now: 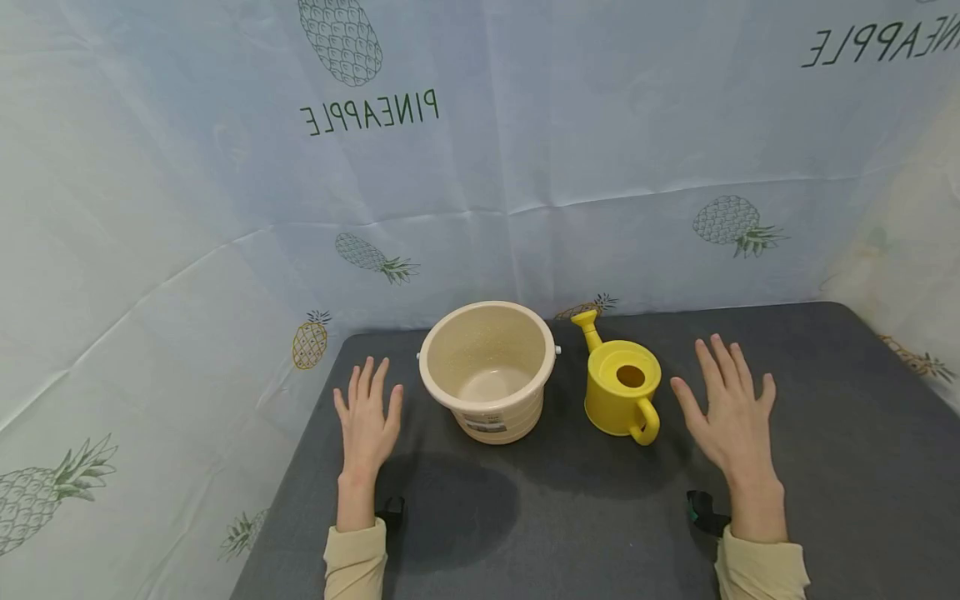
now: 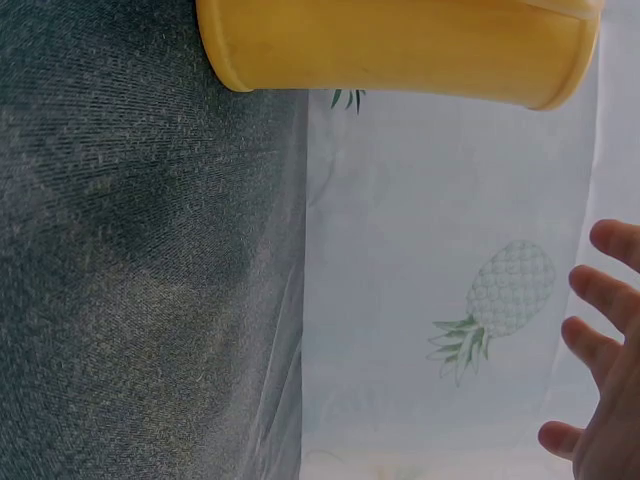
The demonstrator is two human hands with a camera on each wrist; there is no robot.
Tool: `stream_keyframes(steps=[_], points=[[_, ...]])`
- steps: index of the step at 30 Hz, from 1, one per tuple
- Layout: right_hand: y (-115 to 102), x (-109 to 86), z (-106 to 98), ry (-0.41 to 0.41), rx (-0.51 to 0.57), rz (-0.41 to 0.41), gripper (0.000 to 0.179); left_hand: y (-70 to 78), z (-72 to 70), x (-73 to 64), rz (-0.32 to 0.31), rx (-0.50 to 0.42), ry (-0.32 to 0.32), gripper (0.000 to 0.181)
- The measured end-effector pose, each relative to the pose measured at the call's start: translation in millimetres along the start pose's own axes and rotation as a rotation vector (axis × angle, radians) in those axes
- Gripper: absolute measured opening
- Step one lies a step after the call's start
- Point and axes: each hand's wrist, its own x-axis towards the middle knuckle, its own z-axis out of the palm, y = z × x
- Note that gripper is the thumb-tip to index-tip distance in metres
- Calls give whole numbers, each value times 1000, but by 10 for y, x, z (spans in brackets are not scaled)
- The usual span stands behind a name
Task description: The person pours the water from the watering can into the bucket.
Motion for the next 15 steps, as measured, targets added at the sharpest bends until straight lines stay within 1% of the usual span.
stream_keyframes(steps=[15], points=[[8,-5,-3,-3,32,-6,64,-3,16,-8,-4,-10,-24,52]])
